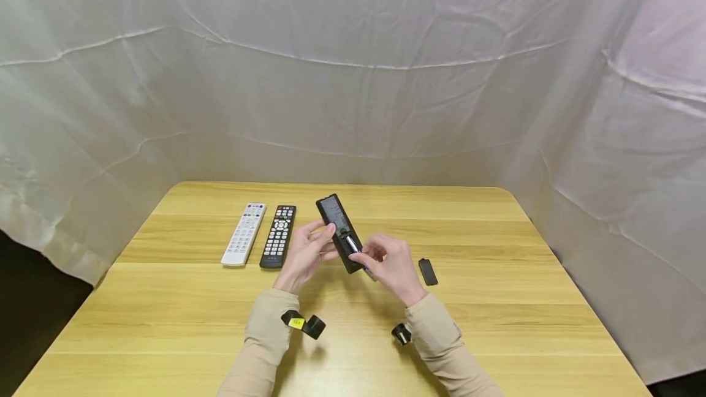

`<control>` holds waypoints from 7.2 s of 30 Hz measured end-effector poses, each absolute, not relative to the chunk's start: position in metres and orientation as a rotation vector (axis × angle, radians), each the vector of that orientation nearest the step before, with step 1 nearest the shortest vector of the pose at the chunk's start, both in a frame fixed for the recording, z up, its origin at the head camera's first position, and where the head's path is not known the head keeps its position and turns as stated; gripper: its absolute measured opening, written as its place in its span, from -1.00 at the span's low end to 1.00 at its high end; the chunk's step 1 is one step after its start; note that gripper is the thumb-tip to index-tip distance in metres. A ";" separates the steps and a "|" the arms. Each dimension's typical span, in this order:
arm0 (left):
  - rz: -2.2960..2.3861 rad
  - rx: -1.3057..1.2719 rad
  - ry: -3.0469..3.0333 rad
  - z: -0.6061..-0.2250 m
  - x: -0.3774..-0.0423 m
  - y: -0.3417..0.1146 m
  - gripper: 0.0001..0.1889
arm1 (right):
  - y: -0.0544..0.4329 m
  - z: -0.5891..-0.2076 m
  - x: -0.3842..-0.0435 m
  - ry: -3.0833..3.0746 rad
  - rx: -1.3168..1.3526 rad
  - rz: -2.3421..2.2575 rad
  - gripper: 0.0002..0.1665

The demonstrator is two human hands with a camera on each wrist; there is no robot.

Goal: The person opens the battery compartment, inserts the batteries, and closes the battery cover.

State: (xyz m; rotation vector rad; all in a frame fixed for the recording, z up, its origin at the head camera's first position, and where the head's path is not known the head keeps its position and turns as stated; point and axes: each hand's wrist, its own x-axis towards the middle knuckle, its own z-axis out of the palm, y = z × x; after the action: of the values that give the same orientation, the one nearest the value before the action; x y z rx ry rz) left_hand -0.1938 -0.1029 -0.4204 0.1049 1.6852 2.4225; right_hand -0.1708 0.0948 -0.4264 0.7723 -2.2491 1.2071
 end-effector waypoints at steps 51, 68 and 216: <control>2.426 0.140 1.713 -0.421 -0.192 -0.105 -0.56 | 0.113 -0.445 -0.188 -2.727 0.422 1.423 -0.82; 2.417 0.140 1.729 -0.422 -0.192 -0.104 -0.56 | 0.115 -0.462 -0.185 -3.077 0.757 0.731 -0.42; 2.323 0.097 1.918 -0.423 -0.192 -0.096 -0.57 | 0.082 -0.443 -0.173 -2.114 0.936 1.000 -0.75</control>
State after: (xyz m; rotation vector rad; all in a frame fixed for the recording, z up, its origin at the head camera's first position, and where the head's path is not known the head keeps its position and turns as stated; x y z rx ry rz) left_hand -0.1921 -0.0964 -0.4233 0.0968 1.9176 2.3234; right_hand -0.1726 0.0815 -0.4430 0.9357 -2.1135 1.0005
